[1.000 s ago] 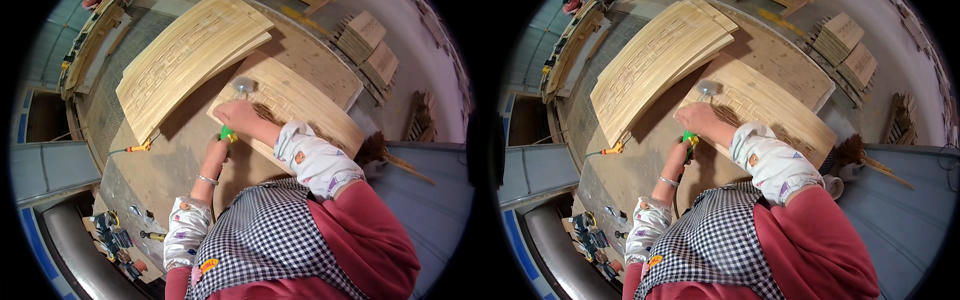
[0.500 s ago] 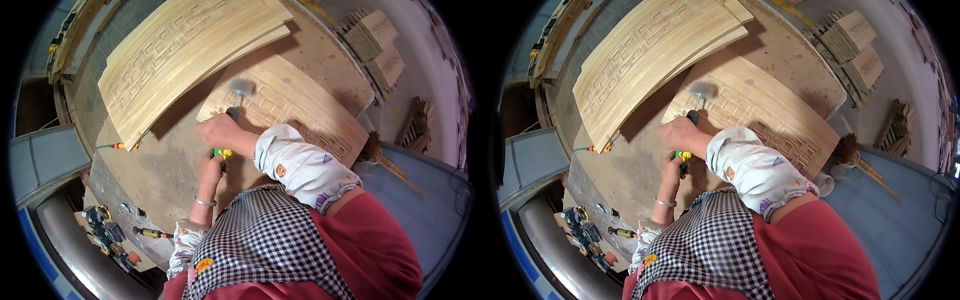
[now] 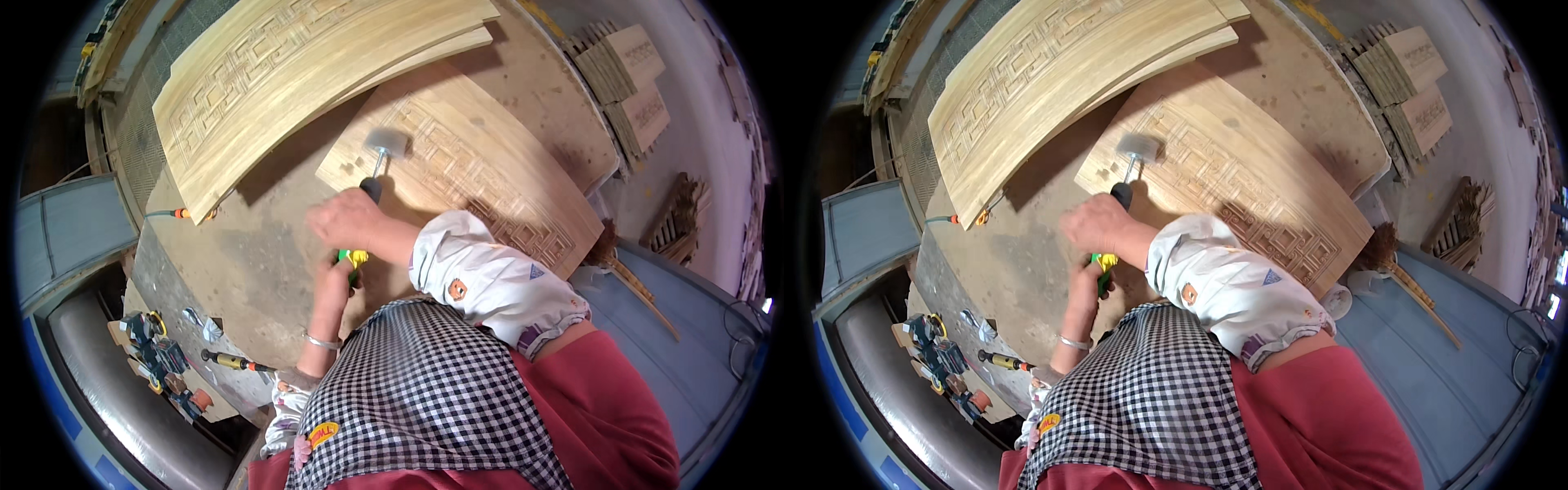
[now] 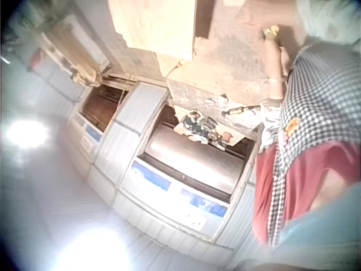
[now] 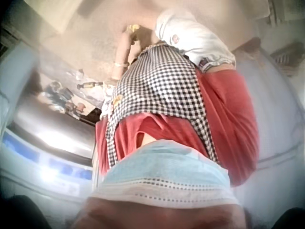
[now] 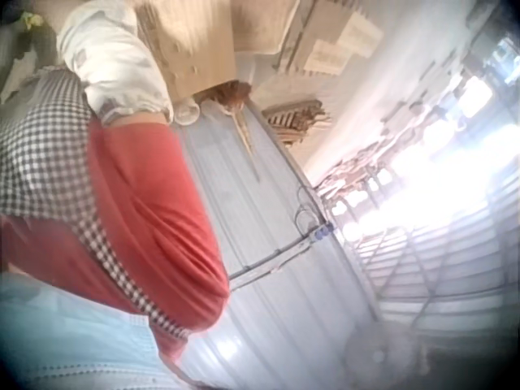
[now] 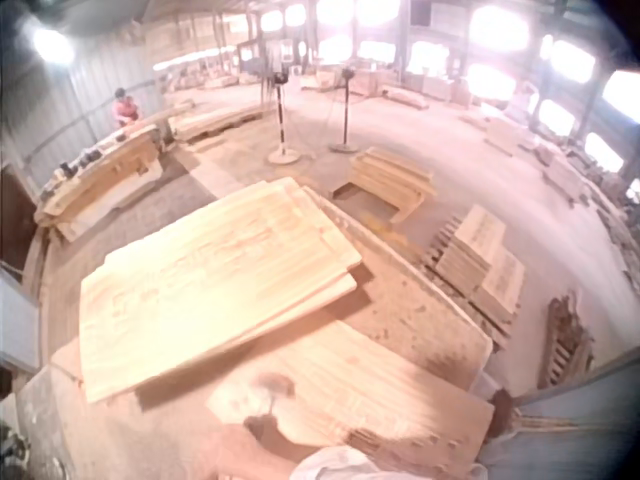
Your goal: The person uses a rotary tool to carve a geometric pattern into a wooden board. They then switch to a wire brush attachment to clean the carved surface, removing dust and debris from the grooves.
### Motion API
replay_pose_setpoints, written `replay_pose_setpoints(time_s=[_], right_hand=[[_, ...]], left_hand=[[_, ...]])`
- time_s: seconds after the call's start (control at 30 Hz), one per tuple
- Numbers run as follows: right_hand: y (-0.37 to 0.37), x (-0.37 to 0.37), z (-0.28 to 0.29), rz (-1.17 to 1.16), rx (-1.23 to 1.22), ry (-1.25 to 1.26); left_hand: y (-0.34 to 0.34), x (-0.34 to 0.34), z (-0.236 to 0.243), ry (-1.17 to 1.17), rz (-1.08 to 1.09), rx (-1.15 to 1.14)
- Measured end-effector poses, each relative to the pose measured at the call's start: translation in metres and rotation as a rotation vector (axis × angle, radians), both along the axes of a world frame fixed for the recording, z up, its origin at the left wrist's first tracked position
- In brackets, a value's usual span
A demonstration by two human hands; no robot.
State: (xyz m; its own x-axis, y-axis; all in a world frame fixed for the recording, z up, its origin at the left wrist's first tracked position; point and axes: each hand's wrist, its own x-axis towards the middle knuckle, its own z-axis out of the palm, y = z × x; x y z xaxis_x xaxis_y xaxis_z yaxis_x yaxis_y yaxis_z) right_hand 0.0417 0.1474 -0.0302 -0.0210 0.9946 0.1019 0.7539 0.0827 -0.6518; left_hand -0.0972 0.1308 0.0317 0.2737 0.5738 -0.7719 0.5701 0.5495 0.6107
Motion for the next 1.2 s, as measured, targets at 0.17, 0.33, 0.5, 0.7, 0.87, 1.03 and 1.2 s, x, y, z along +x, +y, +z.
replay_pose_setpoints(time_s=[0.17, 0.33, 0.5, 0.7, 0.87, 1.03, 1.2], right_hand=[[0.027, 0.056, 0.01, -0.184, 0.121, -0.023], [0.029, 0.044, 0.008, -0.066, 0.026, -0.101], [0.013, -0.037, 0.005, 0.049, 0.133, 0.104], [0.042, -0.012, 0.013, -0.019, 0.024, 0.033], [0.053, 0.036, 0.016, -0.1, -0.045, -0.079], [0.039, 0.08, 0.018, -0.201, -0.004, -0.076], [0.037, 0.066, 0.013, -0.193, -0.041, -0.068]], left_hand=[[0.031, 0.041, -0.005, -0.062, -0.103, 0.109], [0.024, 0.025, -0.011, -0.096, -0.054, 0.069], [-0.01, -0.034, 0.002, -0.006, 0.145, 0.004], [0.025, -0.015, 0.006, -0.025, 0.05, 0.056], [0.052, 0.023, -0.006, -0.074, -0.067, 0.049], [0.059, 0.068, -0.01, -0.09, -0.151, 0.075], [0.047, 0.054, -0.011, -0.107, -0.121, 0.05]])
